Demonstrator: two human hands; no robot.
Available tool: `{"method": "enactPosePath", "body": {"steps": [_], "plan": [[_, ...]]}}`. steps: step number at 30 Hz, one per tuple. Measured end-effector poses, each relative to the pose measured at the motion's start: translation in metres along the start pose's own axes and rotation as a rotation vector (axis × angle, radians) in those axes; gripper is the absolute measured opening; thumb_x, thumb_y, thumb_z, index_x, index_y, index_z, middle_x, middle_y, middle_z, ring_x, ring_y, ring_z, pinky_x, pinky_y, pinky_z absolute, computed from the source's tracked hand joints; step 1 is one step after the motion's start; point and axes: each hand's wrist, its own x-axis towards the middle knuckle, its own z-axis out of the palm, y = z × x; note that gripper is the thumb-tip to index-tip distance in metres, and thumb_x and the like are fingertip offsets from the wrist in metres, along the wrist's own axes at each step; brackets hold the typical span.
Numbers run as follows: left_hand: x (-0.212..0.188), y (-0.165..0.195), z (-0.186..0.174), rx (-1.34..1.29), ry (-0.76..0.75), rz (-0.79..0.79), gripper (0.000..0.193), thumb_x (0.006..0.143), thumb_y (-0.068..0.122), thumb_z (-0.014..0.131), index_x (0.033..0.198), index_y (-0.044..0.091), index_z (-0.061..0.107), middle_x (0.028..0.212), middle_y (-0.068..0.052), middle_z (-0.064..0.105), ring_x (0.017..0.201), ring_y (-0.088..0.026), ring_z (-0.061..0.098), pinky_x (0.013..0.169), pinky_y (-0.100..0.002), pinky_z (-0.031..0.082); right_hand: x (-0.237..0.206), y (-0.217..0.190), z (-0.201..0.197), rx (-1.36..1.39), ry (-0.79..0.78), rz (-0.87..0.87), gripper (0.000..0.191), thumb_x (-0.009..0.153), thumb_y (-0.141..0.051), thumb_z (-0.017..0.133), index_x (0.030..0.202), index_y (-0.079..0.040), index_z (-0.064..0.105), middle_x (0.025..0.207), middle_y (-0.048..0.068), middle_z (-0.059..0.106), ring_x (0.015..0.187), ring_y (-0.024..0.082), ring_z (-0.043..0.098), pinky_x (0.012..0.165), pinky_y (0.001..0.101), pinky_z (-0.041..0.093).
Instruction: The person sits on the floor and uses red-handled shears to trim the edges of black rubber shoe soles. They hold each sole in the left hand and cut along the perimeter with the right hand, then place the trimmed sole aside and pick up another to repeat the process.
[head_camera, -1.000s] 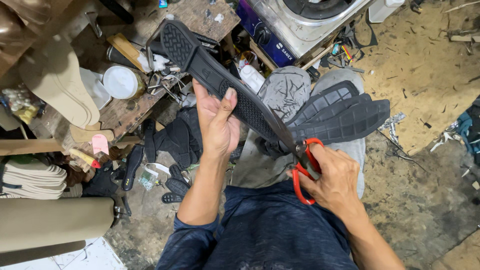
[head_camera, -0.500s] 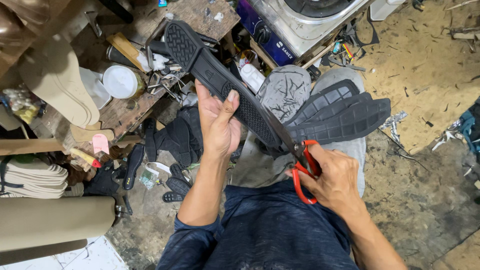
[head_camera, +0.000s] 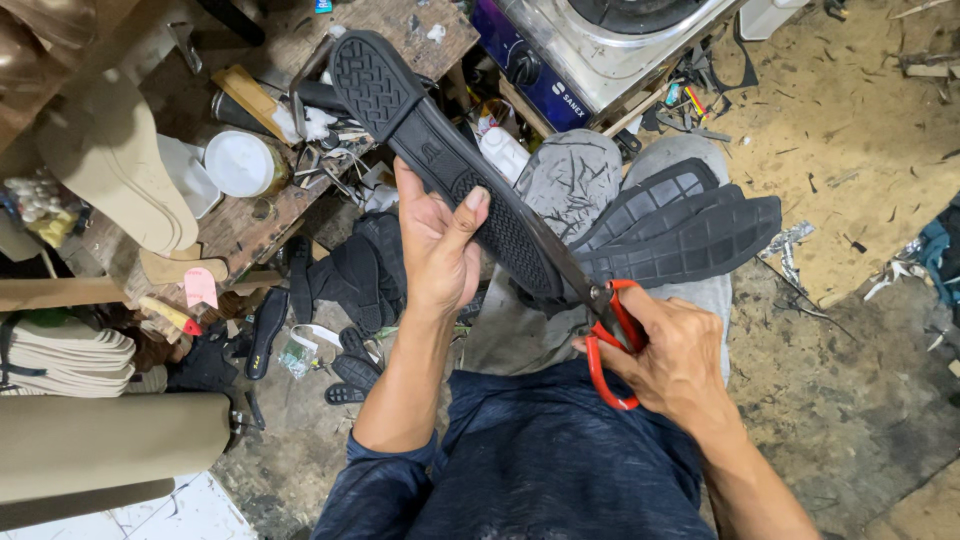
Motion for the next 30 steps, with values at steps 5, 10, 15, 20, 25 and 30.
{"method": "enactPosePath", "body": {"steps": [5, 10, 15, 20, 25, 30], "plan": [[0.0007, -0.0004, -0.0033, -0.014, -0.009, -0.012, 0.075, 0.1, -0.009, 0.068, 0.16, 0.011, 0.028, 0.136, -0.009, 0.059, 0.121, -0.018, 0.062, 0.104, -0.031, 0.054, -0.0009, 0.0017, 0.0006, -0.031, -0.024, 0.028, 0.046, 0.065, -0.043, 0.091, 0.083, -0.007, 0.068, 0.048, 0.01, 0.054, 0.045, 0.032, 0.055, 0.048, 0.0427, 0.042], [-0.0017, -0.0011, -0.006, 0.014, -0.033, -0.003, 0.071, 0.101, -0.012, 0.068, 0.156, 0.008, 0.029, 0.135, -0.01, 0.059, 0.121, -0.018, 0.062, 0.106, -0.032, 0.052, -0.0005, 0.0015, -0.0015, 0.044, -0.039, 0.004, 0.045, 0.069, -0.041, 0.088, 0.09, -0.007, 0.068, 0.053, 0.007, 0.056, 0.046, 0.03, 0.056, 0.048, 0.0411, 0.042], [-0.0023, -0.0015, -0.0034, -0.005, -0.035, -0.042, 0.078, 0.097, -0.012, 0.068, 0.159, 0.01, 0.026, 0.142, -0.009, 0.057, 0.128, -0.019, 0.061, 0.113, -0.034, 0.051, 0.0024, -0.0001, -0.0022, 0.004, -0.05, 0.03, 0.045, 0.067, -0.042, 0.089, 0.092, -0.009, 0.07, 0.051, 0.008, 0.056, 0.046, 0.03, 0.056, 0.048, 0.0415, 0.042], [-0.0021, 0.0005, -0.0036, 0.042, -0.069, -0.026, 0.076, 0.097, -0.011, 0.07, 0.158, 0.008, 0.028, 0.143, -0.01, 0.057, 0.131, -0.019, 0.061, 0.117, -0.034, 0.05, 0.0031, 0.0005, -0.0046, 0.012, -0.07, 0.064, 0.046, 0.066, -0.043, 0.09, 0.091, -0.009, 0.07, 0.049, 0.01, 0.056, 0.045, 0.031, 0.056, 0.047, 0.0421, 0.042], [-0.0042, -0.0016, -0.004, 0.083, -0.086, -0.069, 0.075, 0.098, -0.007, 0.072, 0.158, 0.008, 0.029, 0.138, -0.01, 0.059, 0.121, -0.018, 0.063, 0.103, -0.03, 0.055, 0.0035, 0.0004, -0.0062, 0.021, -0.056, 0.03, 0.047, 0.068, -0.04, 0.088, 0.096, -0.007, 0.07, 0.051, 0.01, 0.056, 0.045, 0.033, 0.056, 0.047, 0.0435, 0.041], [-0.0046, -0.0013, -0.0085, 0.127, -0.09, -0.089, 0.075, 0.096, -0.005, 0.074, 0.157, 0.007, 0.031, 0.136, -0.008, 0.06, 0.12, -0.016, 0.063, 0.098, -0.028, 0.055, 0.0053, 0.0024, -0.0084, 0.059, -0.098, 0.073, 0.043, 0.07, -0.039, 0.088, 0.092, -0.008, 0.068, 0.051, 0.012, 0.056, 0.046, 0.034, 0.056, 0.048, 0.0434, 0.042]]}}
